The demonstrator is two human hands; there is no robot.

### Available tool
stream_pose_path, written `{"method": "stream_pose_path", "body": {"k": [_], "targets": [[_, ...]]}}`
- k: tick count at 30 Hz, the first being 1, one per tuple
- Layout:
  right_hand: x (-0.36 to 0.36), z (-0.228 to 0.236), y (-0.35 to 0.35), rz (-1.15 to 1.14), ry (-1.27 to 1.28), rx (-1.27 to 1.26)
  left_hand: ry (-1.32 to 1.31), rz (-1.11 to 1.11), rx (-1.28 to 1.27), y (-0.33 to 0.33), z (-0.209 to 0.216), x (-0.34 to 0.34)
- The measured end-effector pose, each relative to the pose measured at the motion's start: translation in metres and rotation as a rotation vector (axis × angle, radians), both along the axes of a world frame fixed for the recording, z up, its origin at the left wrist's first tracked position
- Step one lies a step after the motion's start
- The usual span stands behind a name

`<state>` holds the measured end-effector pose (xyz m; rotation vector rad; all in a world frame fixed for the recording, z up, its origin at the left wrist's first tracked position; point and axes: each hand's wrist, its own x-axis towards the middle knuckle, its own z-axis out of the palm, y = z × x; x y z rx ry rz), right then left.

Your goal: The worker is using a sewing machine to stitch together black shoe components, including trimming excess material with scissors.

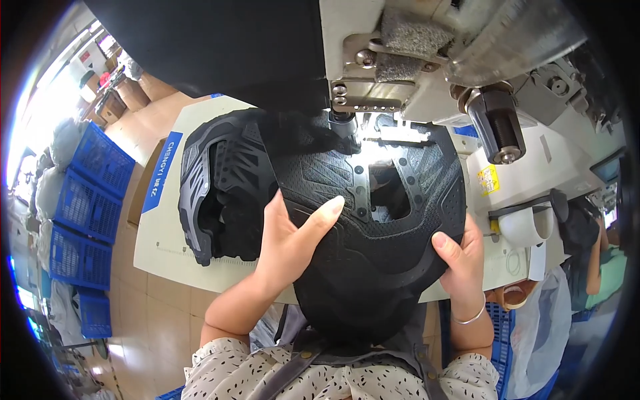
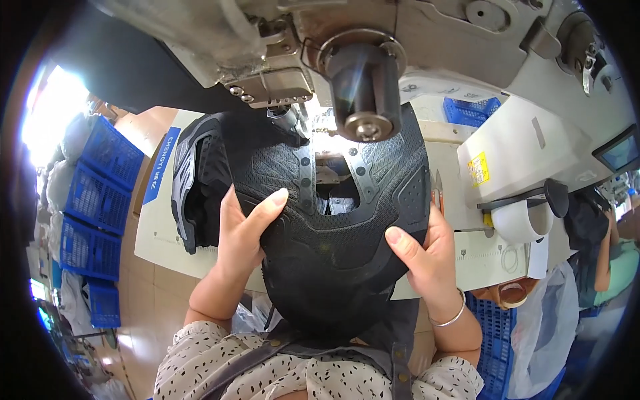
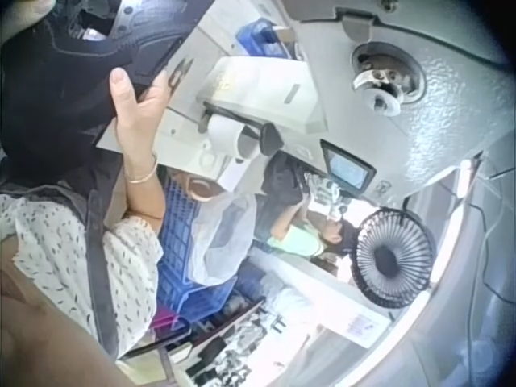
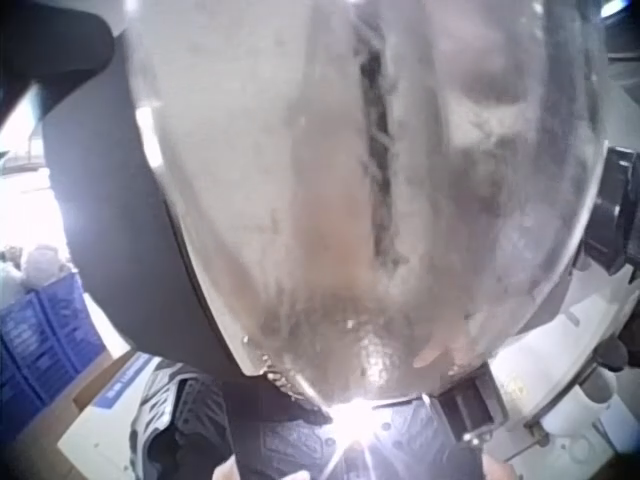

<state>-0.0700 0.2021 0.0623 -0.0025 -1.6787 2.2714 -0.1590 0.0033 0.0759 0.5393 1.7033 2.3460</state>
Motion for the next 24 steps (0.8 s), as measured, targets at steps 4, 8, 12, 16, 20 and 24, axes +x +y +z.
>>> {"method": "stream_pose_path", "body": {"k": [4, 8, 12, 16, 20, 24], "targets": [[0.009, -0.002, 0.003, 0.0, -0.061, 0.041, -0.093, -0.031, -0.047, 0.0, -0.006, 0.015], [0.004, 0.0, -0.001, -0.012, -0.025, 0.041, -0.047, -0.069, -0.089, -0.002, -0.005, 0.006], [-0.012, 0.002, -0.001, -0.025, 0.027, 0.038, -0.019, -0.059, -0.033, 0.004, 0.002, -0.005], [-0.023, 0.002, 0.002, 0.006, 0.047, 0.066, -0.02, -0.053, 0.019, 0.008, 0.006, -0.021], [-0.036, 0.006, 0.003, -0.013, 0.056, 0.03, -0.044, -0.054, 0.008, 0.012, 0.011, -0.034], [-0.047, 0.001, 0.006, 0.011, 0.072, -0.009, -0.028, -0.072, -0.025, 0.01, 0.014, -0.052]]}}
